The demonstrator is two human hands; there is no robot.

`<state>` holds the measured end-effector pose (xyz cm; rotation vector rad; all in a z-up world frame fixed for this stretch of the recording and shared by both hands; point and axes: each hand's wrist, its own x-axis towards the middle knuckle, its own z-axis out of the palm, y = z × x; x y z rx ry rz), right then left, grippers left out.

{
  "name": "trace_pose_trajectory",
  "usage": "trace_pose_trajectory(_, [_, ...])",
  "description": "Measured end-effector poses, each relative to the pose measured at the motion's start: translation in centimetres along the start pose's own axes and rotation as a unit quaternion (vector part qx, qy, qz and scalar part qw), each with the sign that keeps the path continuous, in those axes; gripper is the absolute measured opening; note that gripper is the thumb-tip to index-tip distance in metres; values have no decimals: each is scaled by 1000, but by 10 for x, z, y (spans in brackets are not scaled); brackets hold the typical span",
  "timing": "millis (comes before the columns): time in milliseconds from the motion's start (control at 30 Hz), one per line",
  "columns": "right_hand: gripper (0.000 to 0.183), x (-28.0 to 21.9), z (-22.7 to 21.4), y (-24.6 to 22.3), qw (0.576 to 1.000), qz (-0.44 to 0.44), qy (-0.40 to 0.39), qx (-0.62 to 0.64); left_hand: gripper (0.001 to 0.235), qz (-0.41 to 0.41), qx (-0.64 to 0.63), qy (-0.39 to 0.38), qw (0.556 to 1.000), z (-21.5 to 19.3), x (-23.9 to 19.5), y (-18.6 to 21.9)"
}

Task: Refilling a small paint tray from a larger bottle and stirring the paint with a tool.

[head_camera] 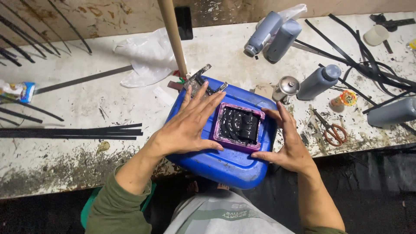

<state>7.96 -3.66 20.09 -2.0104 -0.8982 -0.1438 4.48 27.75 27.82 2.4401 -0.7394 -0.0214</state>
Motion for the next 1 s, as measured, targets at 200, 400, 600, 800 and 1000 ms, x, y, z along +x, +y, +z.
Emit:
trace_pose_trajectory(200, [146,2,-2,-7,999,35,-12,7,119,5,-29,-64,998,-6,7,-7])
trace_pose_trajectory(400, [143,10,-6,-16,998,35,-25,37,117,50,-31,1,998,8,-2,-10])
trace_pose_trajectory(600, [134,9,-17,-14,997,24,-53,50,122,43,-18,10,999,13,-8,-2])
trace_pose_trajectory(800, [90,-2,-42,50,981,50,168,80,111,56,27,206,977,53,-44,24])
trace_pose_trajectory(1000, [77,-6,-81,222,888,223,383,-125,79,33,50,465,883,170,-74,13])
